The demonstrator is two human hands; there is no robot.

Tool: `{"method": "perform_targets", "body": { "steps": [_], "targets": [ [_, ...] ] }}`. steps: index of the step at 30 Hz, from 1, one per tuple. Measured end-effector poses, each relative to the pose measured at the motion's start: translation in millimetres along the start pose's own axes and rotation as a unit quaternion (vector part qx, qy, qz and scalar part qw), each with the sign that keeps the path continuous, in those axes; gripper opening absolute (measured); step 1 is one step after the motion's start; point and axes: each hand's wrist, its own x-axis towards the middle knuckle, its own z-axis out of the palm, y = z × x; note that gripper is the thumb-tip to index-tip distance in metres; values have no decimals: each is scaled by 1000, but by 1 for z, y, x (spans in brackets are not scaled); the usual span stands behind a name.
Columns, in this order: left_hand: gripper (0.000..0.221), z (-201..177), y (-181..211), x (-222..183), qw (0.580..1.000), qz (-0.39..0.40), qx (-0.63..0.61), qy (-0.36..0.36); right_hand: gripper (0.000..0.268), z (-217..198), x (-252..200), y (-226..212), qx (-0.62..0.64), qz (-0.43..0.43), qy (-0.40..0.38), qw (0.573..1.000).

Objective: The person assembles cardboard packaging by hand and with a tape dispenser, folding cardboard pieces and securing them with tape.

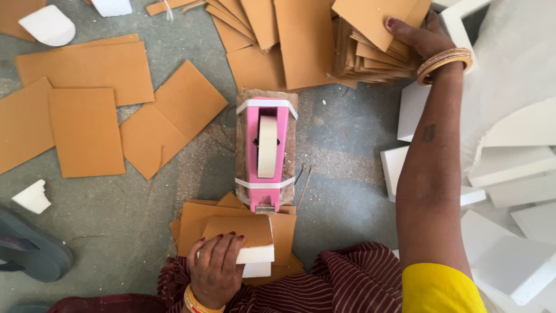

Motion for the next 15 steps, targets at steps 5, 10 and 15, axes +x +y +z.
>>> {"method": "perform_targets", "body": {
  "steps": [5, 10, 15],
  "targets": [
    [49, -3, 2, 2, 1000, -3, 3, -17, 124, 1, 2, 32, 79, 20, -37, 996],
    [49, -5, 4, 7, 1000, 4, 8, -2, 125, 11, 2, 45, 60, -22, -19, 998],
    [50, -4, 1, 10, 1000, 12, 15, 6, 134, 27, -15, 39, 139, 0, -35, 990]
  ]
}}
